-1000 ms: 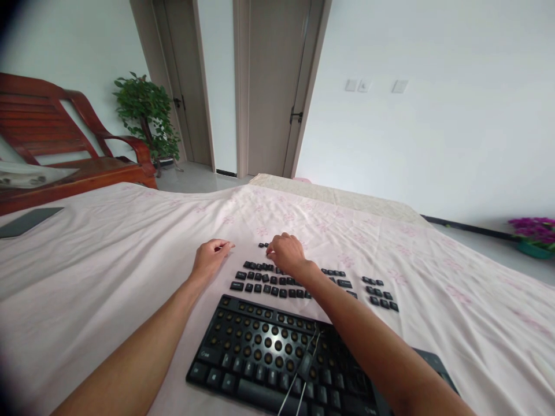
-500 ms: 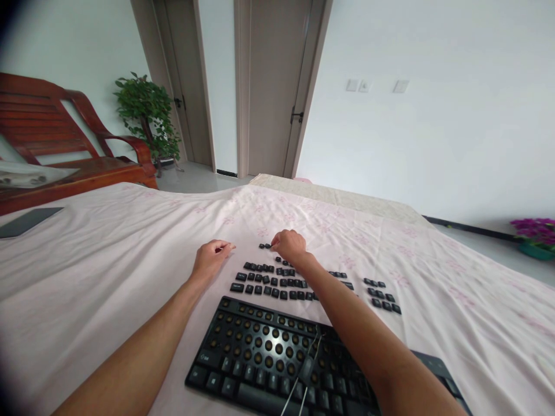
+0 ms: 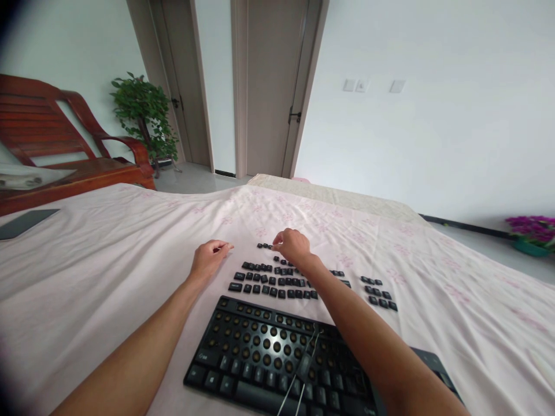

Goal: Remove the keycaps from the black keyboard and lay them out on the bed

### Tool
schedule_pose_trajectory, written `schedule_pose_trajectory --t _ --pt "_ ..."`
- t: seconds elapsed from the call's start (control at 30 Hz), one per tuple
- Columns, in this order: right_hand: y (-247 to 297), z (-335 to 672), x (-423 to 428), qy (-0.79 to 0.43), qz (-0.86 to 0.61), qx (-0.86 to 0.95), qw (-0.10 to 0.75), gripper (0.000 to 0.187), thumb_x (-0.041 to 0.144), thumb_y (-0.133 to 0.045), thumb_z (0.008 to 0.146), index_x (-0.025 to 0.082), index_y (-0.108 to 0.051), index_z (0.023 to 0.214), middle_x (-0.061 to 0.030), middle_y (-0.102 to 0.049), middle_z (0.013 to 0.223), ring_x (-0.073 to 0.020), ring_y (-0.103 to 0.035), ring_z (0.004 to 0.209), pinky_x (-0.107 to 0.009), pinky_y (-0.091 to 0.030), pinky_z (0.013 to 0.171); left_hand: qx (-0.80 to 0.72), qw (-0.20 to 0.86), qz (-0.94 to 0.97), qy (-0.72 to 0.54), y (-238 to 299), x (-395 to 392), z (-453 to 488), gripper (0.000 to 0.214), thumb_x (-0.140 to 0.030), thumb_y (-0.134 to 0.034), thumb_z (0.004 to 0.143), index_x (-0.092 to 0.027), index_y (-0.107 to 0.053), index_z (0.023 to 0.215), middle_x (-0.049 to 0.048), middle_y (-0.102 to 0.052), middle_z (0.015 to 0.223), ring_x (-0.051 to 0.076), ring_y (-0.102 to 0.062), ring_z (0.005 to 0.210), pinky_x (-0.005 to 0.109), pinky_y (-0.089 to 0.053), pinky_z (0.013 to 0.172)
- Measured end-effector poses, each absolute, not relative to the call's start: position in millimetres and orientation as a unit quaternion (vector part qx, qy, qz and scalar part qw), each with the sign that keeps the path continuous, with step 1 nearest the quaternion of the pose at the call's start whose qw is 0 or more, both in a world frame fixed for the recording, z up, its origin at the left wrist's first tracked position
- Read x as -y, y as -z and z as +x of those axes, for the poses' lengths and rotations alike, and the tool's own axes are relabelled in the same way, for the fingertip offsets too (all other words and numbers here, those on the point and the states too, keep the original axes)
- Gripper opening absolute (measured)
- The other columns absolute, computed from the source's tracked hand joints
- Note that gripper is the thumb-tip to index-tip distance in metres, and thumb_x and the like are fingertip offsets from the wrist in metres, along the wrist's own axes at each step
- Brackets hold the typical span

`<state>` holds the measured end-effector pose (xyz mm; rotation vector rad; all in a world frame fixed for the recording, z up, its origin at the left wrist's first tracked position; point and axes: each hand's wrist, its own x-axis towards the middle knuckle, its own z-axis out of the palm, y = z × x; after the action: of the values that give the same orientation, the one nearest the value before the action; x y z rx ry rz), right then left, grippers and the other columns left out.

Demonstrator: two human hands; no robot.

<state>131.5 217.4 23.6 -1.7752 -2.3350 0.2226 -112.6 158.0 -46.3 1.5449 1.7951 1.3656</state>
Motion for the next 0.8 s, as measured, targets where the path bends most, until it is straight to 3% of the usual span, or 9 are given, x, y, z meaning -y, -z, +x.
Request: schedule_pose_trajectory --t 0.37,0.8 --pt "-21 136 -198 -0.019 -0.545 0.837 0.040 0.013 0.033 -0.072 0.072 0.028 -0.076 0.083 -0.0033 -0.069 0.095 -0.0227 -0.056 0.095 -0.031 -0.042 0.077 -0.646 0.210 0.546 -0.490 48 -158 -113 0.031 -0.047 -0.059 0.077 -0.020 -0.074 0.083 0.0042 -0.074 0.089 0.020 -0.067 0.079 0.028 -0.048 0.074" --pt "-21 134 -223 -0.054 -0.613 0.785 0.070 0.016 0.035 -0.072 0.075 0.028 -0.077 0.088 -0.0077 -0.070 0.092 -0.0249 -0.059 0.097 -0.032 -0.044 0.077 -0.646 0.207 0.547 -0.491 43 -156 -111 0.029 -0.045 -0.059 0.076 -0.020 -0.073 0.080 0.0038 -0.074 0.087 0.019 -0.066 0.076 0.028 -0.047 0.074"
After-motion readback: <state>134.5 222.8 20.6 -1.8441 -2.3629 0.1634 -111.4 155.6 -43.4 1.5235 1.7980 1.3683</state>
